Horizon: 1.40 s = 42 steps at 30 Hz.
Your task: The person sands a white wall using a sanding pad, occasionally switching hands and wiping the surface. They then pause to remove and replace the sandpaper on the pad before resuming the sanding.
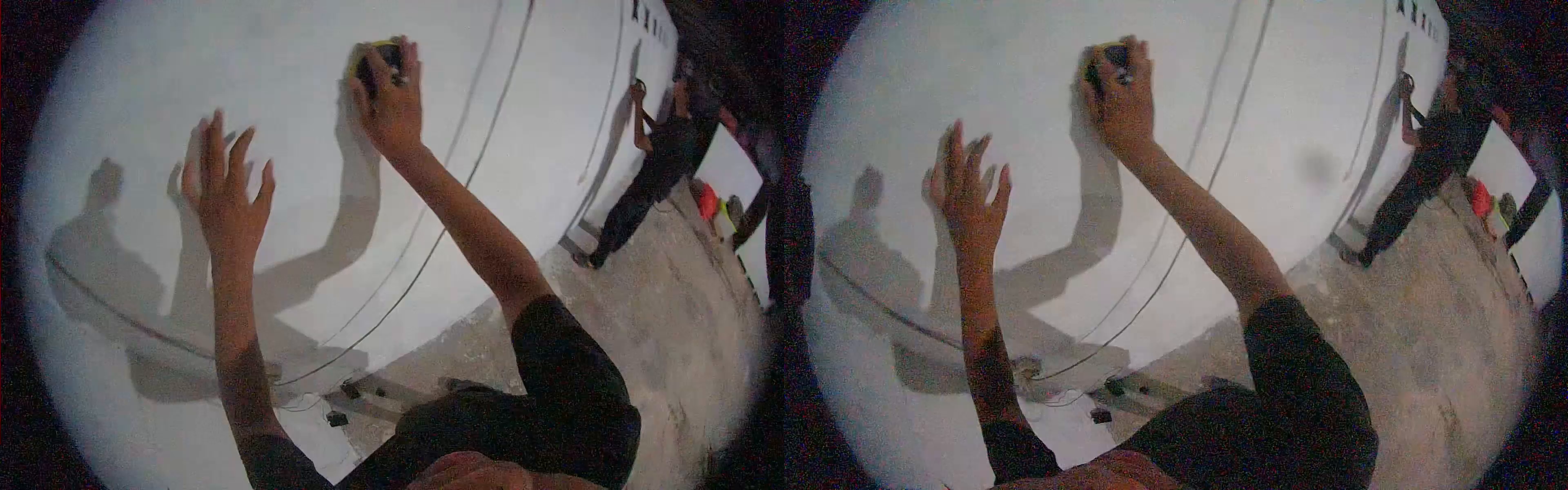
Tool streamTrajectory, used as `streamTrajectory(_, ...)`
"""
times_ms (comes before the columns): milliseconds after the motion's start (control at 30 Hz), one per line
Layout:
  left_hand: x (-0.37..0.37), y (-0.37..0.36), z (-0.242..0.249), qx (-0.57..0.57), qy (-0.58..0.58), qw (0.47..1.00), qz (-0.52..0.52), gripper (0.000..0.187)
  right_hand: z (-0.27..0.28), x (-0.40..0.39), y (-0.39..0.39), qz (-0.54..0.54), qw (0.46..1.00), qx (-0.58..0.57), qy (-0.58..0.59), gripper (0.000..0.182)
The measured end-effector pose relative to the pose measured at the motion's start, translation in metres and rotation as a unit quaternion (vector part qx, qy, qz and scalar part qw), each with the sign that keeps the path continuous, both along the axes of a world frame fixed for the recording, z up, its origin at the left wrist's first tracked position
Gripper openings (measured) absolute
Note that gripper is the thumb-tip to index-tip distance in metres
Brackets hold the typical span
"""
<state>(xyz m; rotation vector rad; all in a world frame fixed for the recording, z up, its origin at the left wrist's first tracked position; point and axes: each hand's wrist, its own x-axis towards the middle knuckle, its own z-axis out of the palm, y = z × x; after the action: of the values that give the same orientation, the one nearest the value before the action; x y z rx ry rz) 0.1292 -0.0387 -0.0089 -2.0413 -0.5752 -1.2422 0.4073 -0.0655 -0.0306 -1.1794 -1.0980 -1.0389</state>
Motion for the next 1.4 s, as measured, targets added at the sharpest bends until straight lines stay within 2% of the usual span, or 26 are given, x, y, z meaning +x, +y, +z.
streamTrajectory(100,-0.001,-0.012,0.036,0.013,0.025,1.0,0.002,0.051,-0.005,-0.012,-0.015,-0.002,0.998,-0.032,-0.054,0.055)
streamTrajectory(167,-0.008,-0.015,0.048,0.04,0.021,0.999,-0.019,0.054,0.001,-0.014,-0.032,-0.079,0.985,-0.122,-0.097,0.056)
streamTrajectory(200,-0.011,-0.019,0.054,0.039,0.021,0.999,-0.024,0.057,0.007,-0.01,-0.032,-0.099,0.991,-0.083,-0.03,0.06)
streamTrajectory(233,-0.01,-0.019,0.056,0.033,0.025,0.999,-0.03,0.061,0.003,-0.003,-0.027,-0.029,0.996,-0.05,0.073,0.063)
streamTrajectory(333,-0.012,-0.016,0.065,0.073,-0.003,0.997,-0.03,0.064,-0.012,-0.019,-0.017,-0.038,0.997,0.023,0.07,0.06)
streamTrajectory(367,-0.01,-0.013,0.064,0.07,-0.004,0.997,-0.032,0.064,-0.021,-0.026,-0.022,-0.087,0.994,-0.056,-0.036,0.061)
streamTrajectory(400,-0.01,-0.013,0.064,0.069,0.001,0.997,-0.041,0.073,-0.024,-0.031,-0.027,-0.134,0.972,-0.131,-0.143,0.061)
streamTrajectory(433,-0.011,-0.013,0.066,0.069,0.004,0.996,-0.049,0.084,-0.021,-0.03,-0.031,-0.137,0.971,-0.13,-0.148,0.061)
streamTrajectory(500,-0.01,-0.004,0.071,0.096,0.026,0.994,-0.055,0.084,-0.007,-0.023,-0.029,-0.129,0.979,-0.123,-0.1,0.059)
streamTrajectory(533,-0.008,-0.004,0.074,0.127,0.052,0.989,-0.062,0.085,0.001,-0.021,-0.029,-0.069,0.992,-0.1,0.028,0.059)
streamTrajectory(567,-0.004,-0.002,0.075,0.128,0.047,0.989,-0.063,0.085,0.001,-0.023,-0.026,-0.072,0.992,-0.098,0.024,0.059)
streamTrajectory(633,0.007,0.006,0.069,0.147,0.137,0.967,-0.159,0.084,-0.006,-0.028,-0.012,-0.069,0.997,-0.029,0.02,0.058)
streamTrajectory(667,0.014,0.014,0.068,0.187,0.154,0.949,-0.201,0.077,-0.008,-0.04,-0.019,-0.105,0.99,-0.089,-0.036,0.06)
streamTrajectory(700,0.021,0.025,0.067,0.188,0.15,0.95,-0.2,0.077,-0.007,-0.036,-0.017,-0.104,0.99,-0.088,-0.04,0.06)
streamTrajectory(767,0.036,0.039,0.062,0.304,0.193,0.882,-0.305,0.07,-0.014,-0.03,-0.019,-0.2,0.956,-0.131,-0.168,0.06)
streamTrajectory(800,0.041,0.041,0.058,0.3,0.186,0.885,-0.304,0.066,-0.005,-0.032,-0.02,-0.181,0.968,-0.145,-0.095,0.061)
streamTrajectory(900,0.052,0.052,0.05,0.263,0.197,0.894,-0.305,0.066,-0.01,-0.004,0.01,-0.225,0.97,-0.09,-0.028,0.063)
streamTrajectory(933,0.054,0.057,0.046,0.264,0.194,0.893,-0.309,0.066,-0.019,-0.001,0.018,-0.274,0.953,-0.111,-0.057,0.063)
streamTrajectory(1033,0.055,0.078,0.034,0.262,0.192,0.885,-0.333,0.066,-0.034,-0.042,-0.017,-0.108,0.967,-0.168,-0.159,0.058)
streamTrajectory(1100,0.053,0.082,0.03,0.248,0.195,0.906,-0.282,0.066,-0.038,-0.028,-0.021,-0.142,0.957,-0.181,-0.174,0.062)
streamTrajectory(1167,0.059,0.081,0.027,0.262,0.181,0.904,-0.286,0.066,-0.03,-0.015,-0.015,-0.146,0.98,-0.13,-0.025,0.065)
streamTrajectory(1200,0.057,0.079,0.026,0.263,0.178,0.911,-0.261,0.066,-0.03,-0.012,-0.011,-0.145,0.986,-0.081,0.008,0.068)
streamTrajectory(1300,0.056,0.079,0.02,0.276,0.17,0.919,-0.225,0.067,-0.038,-0.017,-0.005,-0.073,0.992,-0.09,0.04,0.067)
streamTrajectory(1333,0.057,0.079,0.019,0.272,0.175,0.92,-0.22,0.067,-0.039,-0.018,-0.008,-0.098,0.987,-0.118,-0.052,0.066)
streamTrajectory(1367,0.057,0.079,0.018,0.269,0.179,0.922,-0.215,0.068,-0.036,-0.017,-0.013,-0.096,0.987,-0.116,-0.054,0.066)
streamTrajectory(1400,0.058,0.079,0.018,0.271,0.176,0.922,-0.212,0.068,-0.03,-0.013,-0.019,-0.12,0.975,-0.137,-0.13,0.065)
